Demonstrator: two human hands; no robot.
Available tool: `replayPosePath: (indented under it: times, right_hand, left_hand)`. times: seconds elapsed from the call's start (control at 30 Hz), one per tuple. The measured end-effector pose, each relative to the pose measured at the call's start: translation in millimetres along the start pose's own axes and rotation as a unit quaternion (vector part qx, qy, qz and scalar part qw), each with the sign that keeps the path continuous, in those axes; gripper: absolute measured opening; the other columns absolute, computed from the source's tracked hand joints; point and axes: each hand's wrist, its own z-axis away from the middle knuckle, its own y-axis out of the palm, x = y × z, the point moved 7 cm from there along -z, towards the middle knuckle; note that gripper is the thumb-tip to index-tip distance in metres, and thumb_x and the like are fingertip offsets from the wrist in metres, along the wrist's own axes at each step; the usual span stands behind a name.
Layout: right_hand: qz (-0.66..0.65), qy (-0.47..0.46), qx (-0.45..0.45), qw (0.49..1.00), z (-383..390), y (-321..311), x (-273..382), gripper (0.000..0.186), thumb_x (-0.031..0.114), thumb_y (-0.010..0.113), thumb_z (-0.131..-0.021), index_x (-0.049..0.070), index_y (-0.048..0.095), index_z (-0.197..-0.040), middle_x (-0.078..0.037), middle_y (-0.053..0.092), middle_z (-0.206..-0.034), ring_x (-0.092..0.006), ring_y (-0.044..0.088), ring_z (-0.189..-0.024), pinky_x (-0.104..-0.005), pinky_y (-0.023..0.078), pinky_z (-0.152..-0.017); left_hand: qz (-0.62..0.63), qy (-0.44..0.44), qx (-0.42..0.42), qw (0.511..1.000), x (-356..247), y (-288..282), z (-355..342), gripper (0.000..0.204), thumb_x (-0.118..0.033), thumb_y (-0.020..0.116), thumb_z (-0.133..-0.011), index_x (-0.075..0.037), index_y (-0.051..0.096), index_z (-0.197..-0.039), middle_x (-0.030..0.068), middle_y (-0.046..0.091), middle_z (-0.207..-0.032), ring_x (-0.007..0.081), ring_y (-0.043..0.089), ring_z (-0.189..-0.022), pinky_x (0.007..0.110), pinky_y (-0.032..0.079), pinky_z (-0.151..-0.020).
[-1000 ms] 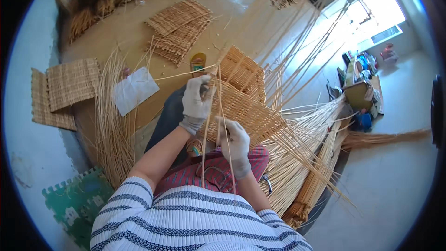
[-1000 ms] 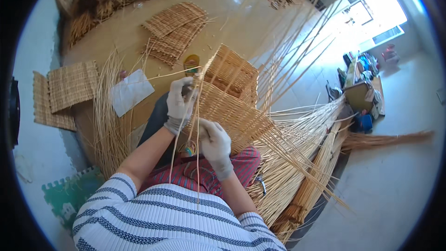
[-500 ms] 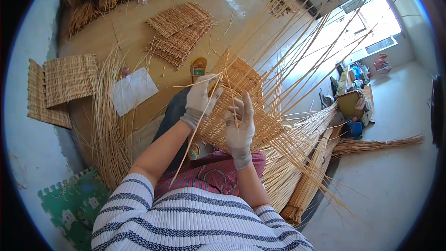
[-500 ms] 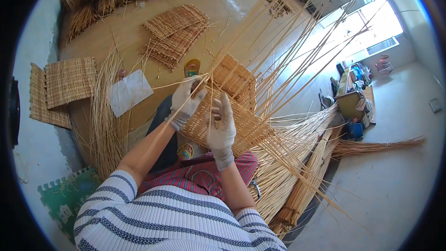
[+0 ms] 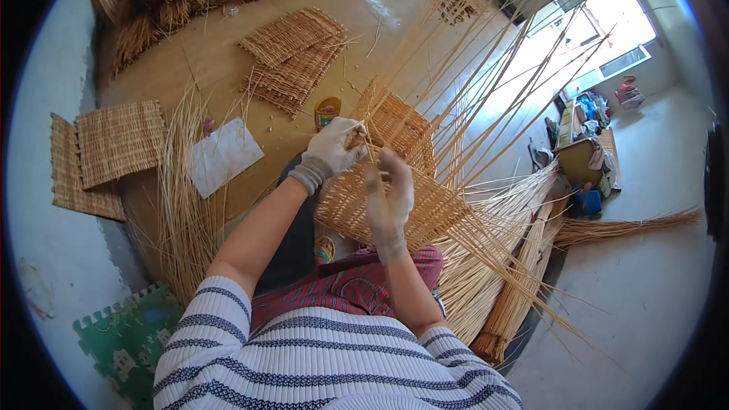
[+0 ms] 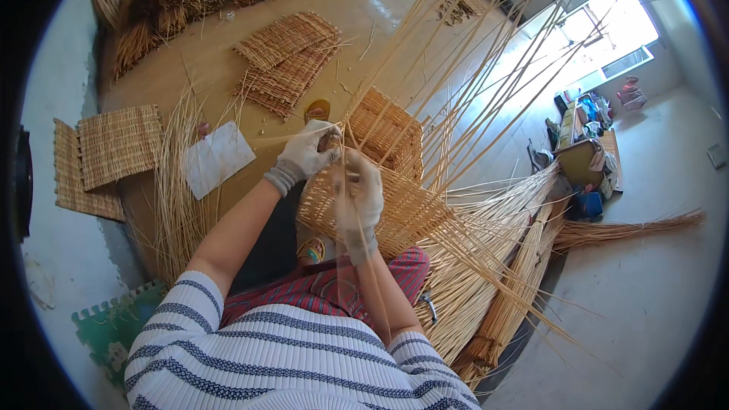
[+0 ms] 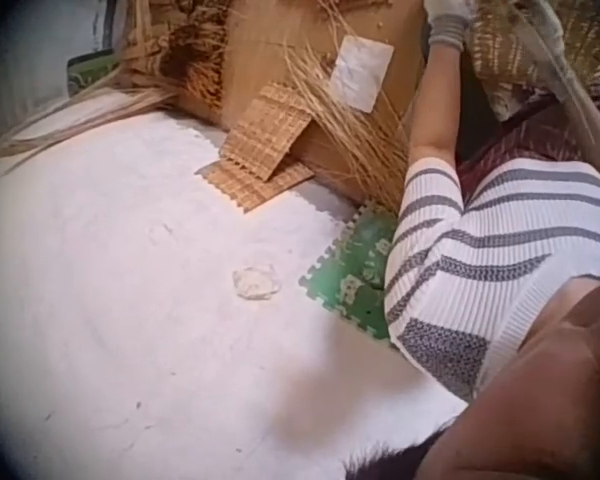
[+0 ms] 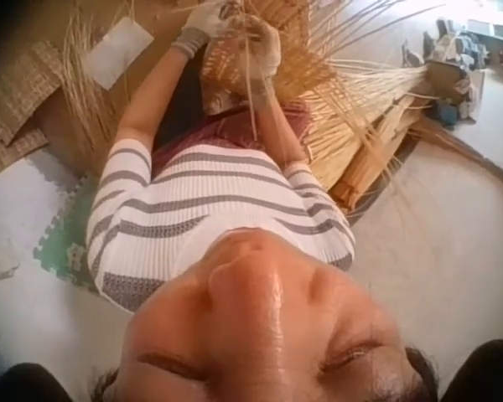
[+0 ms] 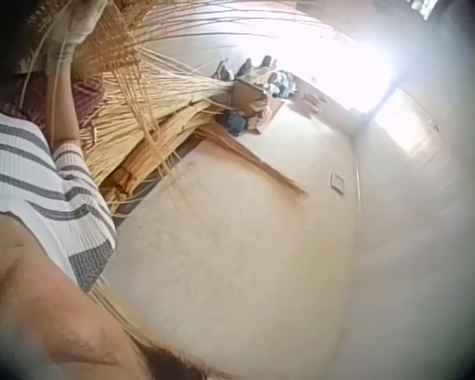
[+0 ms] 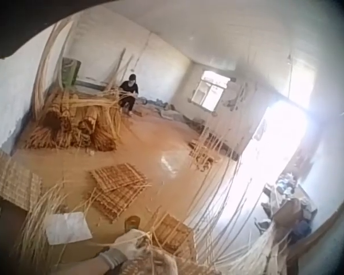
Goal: The recorder weaves a large basket using wicker or rattan strands, including measuring with a tape and trimming with shears.
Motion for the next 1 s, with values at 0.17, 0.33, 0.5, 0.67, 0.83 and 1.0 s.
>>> replayPosePath:
  times: [0.17,0.33,0.5,0.67,0.83,1.0]
  right_hand:
    - [0.045,-0.077,-0.026,0.996,44,-15,7,0.015,0.009,0.066,-0.096,0.003,0.071,-0.109,-0.015,0.072,-0.112,-0.0254,0.069,-0.102,-0.0334,0.053,-0.092]
    - [0.081,-0.122,0.145,0.978,34,25,29,0.027,-0.004,0.061,-0.091,0.004,0.070,-0.116,-0.018,0.073,-0.113,-0.0305,0.072,-0.102,-0.0350,0.055,-0.088]
    - [-0.130,-0.089,0.203,0.966,-68,49,28,0.037,-0.008,0.051,-0.091,0.007,0.069,-0.120,-0.008,0.075,-0.105,-0.0177,0.072,-0.086,-0.0290,0.056,-0.077]
    - [0.053,-0.025,0.172,0.983,-126,38,-13,0.022,0.008,0.054,-0.102,0.008,0.069,-0.118,-0.003,0.072,-0.098,-0.0086,0.065,-0.073,-0.0244,0.055,-0.072]
    - [0.103,-0.024,0.187,0.977,-119,26,-8,0.018,0.011,0.060,-0.100,0.009,0.069,-0.115,-0.004,0.073,-0.096,-0.0110,0.068,-0.075,-0.0277,0.056,-0.070]
    - [-0.150,-0.062,0.008,0.987,-52,-27,-18,0.014,0.009,0.061,-0.100,0.003,0.071,-0.108,-0.006,0.075,-0.097,-0.0151,0.070,-0.082,-0.0283,0.056,-0.070]
  left_hand:
    - [-0.052,0.096,-0.130,0.985,-33,-7,34,0.055,-0.014,0.079,-0.084,-0.006,0.055,-0.133,0.0150,0.063,-0.124,0.0307,0.062,-0.116,0.034,0.053,-0.094]
    - [0.333,-0.032,-0.164,0.928,-3,9,43,0.047,-0.016,0.071,-0.094,-0.004,0.052,-0.135,0.0084,0.064,-0.124,0.0184,0.065,-0.108,0.030,0.054,-0.090]
    - [0.296,-0.170,-0.116,0.933,43,3,5,0.020,-0.018,0.064,-0.101,0.001,0.067,-0.104,0.0027,0.068,-0.091,0.0088,0.064,-0.082,0.024,0.054,-0.076]
    - [0.345,-0.211,-0.002,0.915,57,23,-31,0.014,-0.015,0.068,-0.098,-0.001,0.067,-0.103,0.0045,0.069,-0.094,0.0108,0.064,-0.084,0.026,0.055,-0.078]
    - [0.306,-0.181,0.057,0.933,44,23,-27,0.021,-0.018,0.070,-0.096,-0.001,0.066,-0.108,0.0048,0.068,-0.095,0.0115,0.063,-0.088,0.028,0.053,-0.084]
    - [0.020,-0.058,0.130,0.990,9,7,-15,0.042,-0.026,0.087,-0.076,-0.011,0.068,-0.110,0.0078,0.057,-0.115,0.0192,0.058,-0.106,0.035,0.050,-0.093]
